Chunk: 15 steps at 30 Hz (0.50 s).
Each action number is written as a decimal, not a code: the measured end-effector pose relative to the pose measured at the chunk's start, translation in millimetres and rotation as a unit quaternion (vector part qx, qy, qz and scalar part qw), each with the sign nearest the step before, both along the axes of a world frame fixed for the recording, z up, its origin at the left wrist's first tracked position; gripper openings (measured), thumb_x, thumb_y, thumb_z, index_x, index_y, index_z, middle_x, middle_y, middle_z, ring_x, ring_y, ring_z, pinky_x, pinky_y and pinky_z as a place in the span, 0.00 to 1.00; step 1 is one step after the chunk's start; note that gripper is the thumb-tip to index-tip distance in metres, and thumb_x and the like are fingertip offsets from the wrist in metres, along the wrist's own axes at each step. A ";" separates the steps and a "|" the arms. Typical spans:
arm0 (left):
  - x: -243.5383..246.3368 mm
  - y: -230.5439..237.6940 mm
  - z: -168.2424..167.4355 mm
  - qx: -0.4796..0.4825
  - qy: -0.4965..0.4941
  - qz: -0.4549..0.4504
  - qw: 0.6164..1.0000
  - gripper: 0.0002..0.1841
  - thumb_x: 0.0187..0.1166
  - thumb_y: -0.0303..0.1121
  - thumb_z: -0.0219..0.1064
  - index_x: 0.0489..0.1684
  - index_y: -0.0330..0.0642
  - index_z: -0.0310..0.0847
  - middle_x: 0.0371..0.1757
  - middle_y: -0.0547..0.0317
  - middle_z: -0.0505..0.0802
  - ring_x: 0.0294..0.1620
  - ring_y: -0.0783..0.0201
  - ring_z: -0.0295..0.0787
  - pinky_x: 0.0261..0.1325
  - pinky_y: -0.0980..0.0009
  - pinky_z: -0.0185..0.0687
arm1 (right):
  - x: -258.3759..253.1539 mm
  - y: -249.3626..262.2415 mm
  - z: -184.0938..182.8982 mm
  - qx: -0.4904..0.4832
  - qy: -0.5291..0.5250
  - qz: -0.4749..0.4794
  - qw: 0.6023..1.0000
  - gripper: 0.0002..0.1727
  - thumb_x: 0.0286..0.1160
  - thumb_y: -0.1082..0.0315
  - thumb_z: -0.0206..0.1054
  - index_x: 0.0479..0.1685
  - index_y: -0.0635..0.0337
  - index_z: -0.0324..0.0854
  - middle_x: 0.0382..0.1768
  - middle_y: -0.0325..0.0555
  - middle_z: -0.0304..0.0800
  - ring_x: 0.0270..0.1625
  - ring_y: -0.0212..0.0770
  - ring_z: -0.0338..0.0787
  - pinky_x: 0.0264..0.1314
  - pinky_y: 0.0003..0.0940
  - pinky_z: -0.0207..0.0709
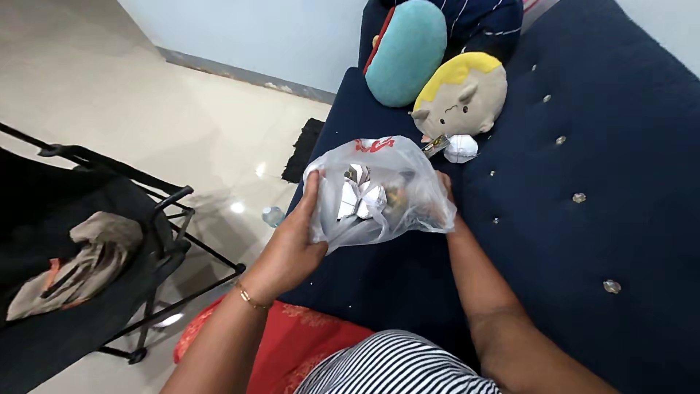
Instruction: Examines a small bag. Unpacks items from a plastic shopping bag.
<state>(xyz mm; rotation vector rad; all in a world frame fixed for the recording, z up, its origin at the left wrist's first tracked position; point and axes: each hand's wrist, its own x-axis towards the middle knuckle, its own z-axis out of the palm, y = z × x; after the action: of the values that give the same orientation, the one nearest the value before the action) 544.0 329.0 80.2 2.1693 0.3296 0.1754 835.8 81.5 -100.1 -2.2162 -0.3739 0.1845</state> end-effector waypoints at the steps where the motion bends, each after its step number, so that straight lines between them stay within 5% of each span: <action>1: -0.4 -0.7 1.7 0.001 0.003 -0.002 1.000 0.62 0.59 0.16 0.70 0.99 0.63 0.32 0.91 0.56 0.67 0.79 0.59 0.78 0.72 0.50 0.81 | -4.7 4.0 -13.5 0.011 0.019 0.014 1.000 0.31 0.87 0.66 0.60 0.87 0.65 0.61 0.82 0.67 0.68 0.83 0.58 0.71 0.84 0.52 0.68; 4: -0.1 -4.8 4.9 0.011 0.004 -0.003 1.000 0.63 0.60 0.15 0.71 0.99 0.63 0.31 0.89 0.54 0.69 0.77 0.57 0.80 0.71 0.50 0.82 | -23.1 11.5 -7.6 -0.009 0.002 0.002 1.000 0.35 0.80 0.62 0.67 0.86 0.62 0.63 0.78 0.67 0.73 0.77 0.61 0.77 0.77 0.58 0.74; 7: 1.8 -8.1 7.7 0.020 0.002 -0.016 1.000 0.63 0.61 0.15 0.71 0.99 0.62 0.30 0.90 0.52 0.68 0.78 0.56 0.80 0.73 0.48 0.80 | -6.3 8.3 -3.5 -0.018 -0.024 -0.058 0.998 0.24 0.87 0.60 0.61 0.81 0.47 0.77 0.75 0.65 0.77 0.74 0.63 0.79 0.74 0.62 0.74; 9: 1.6 -8.5 7.9 0.028 -0.009 -0.022 0.999 0.62 0.61 0.15 0.71 0.99 0.60 0.31 0.88 0.50 0.70 0.77 0.54 0.81 0.73 0.47 0.81 | -1.0 2.6 2.6 -0.008 -0.031 -0.082 0.996 0.27 0.79 0.71 0.66 0.80 0.53 0.77 0.72 0.71 0.78 0.75 0.68 0.78 0.75 0.64 0.72; 12: -2.5 -0.2 8.9 0.041 -0.030 -0.006 0.999 0.63 0.59 0.11 0.72 0.98 0.54 0.32 0.87 0.44 0.72 0.77 0.49 0.80 0.73 0.44 0.80 | -11.6 -9.8 6.3 0.163 0.036 -0.152 0.974 0.46 0.55 0.79 0.79 0.83 0.65 0.65 0.73 0.68 0.77 0.73 0.58 0.81 0.71 0.52 0.79; 15: -4.4 26.2 11.9 -0.016 -0.012 0.078 0.997 0.61 0.63 0.09 0.69 0.99 0.51 0.31 0.93 0.47 0.62 0.85 0.49 0.71 0.78 0.46 0.75 | -23.4 -20.3 17.1 0.391 0.159 -0.259 0.868 0.46 0.68 0.71 0.79 0.88 0.55 0.57 0.68 0.62 0.81 0.61 0.56 0.88 0.53 0.56 0.87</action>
<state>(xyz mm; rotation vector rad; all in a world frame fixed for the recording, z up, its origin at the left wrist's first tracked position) 539.6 355.3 92.1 2.1081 0.4854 0.2824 812.3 61.2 -83.0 -1.3704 0.3029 0.0784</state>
